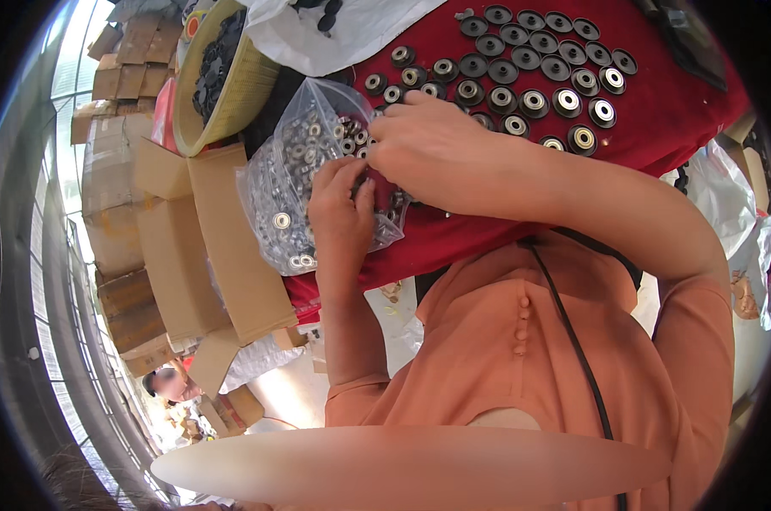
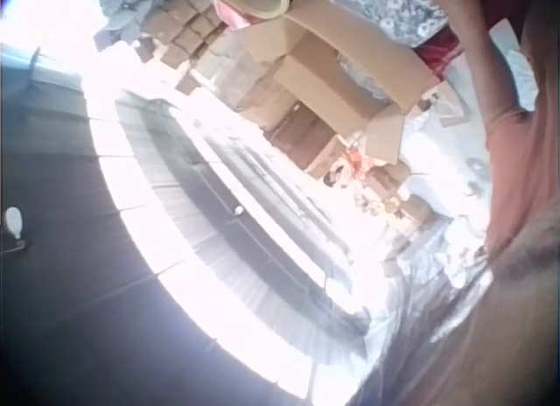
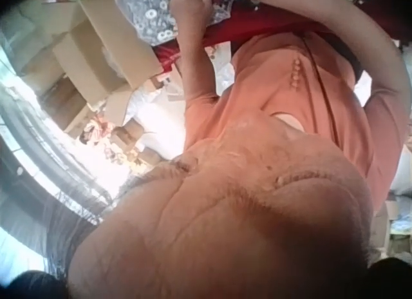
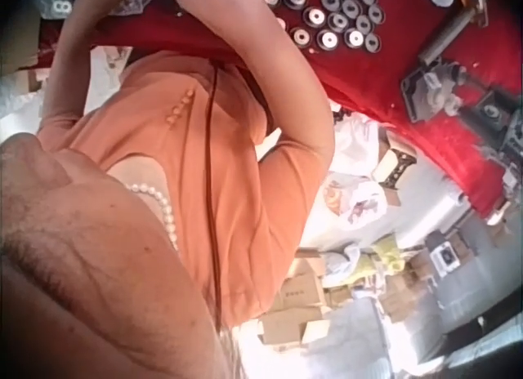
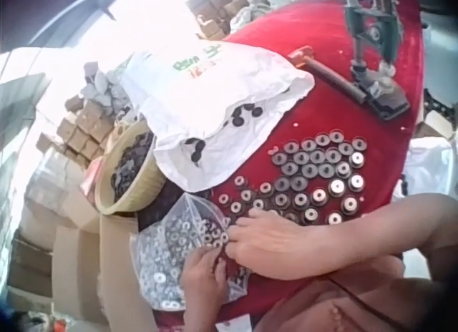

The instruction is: The person sorts metal bearings and metal rings from a plastic bag onto a table, then taps them into place with a rubber mallet.

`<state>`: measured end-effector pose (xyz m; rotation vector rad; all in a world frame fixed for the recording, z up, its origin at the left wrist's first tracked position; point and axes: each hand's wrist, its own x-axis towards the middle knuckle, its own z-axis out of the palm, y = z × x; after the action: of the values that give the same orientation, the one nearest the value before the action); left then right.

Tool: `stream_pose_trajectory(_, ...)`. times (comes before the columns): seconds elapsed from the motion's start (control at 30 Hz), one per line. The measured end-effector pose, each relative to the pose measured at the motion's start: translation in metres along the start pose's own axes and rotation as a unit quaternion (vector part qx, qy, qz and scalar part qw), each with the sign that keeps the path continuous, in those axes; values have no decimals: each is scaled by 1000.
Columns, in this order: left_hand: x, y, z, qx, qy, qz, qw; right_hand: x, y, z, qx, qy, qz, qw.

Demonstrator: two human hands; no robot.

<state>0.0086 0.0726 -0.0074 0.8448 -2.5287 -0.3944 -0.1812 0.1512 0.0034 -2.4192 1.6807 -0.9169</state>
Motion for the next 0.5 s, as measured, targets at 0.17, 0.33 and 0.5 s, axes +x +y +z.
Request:
stream_pose_trajectory(0.17, 1, -6, 3, -20, 17, 12, 1000, 26, 0, 39, -115, -51, -24, 992)
stream_pose_trajectory(0.33, -3, -8, -3, -59, -2, 8, 998, 15, 0, 9, -76, -5, 6, 997)
stream_pose_trajectory(0.5, 13, 14, 2, 162, -60, -3, 985, -74, 50, -61, -64, 168, 160, 971)
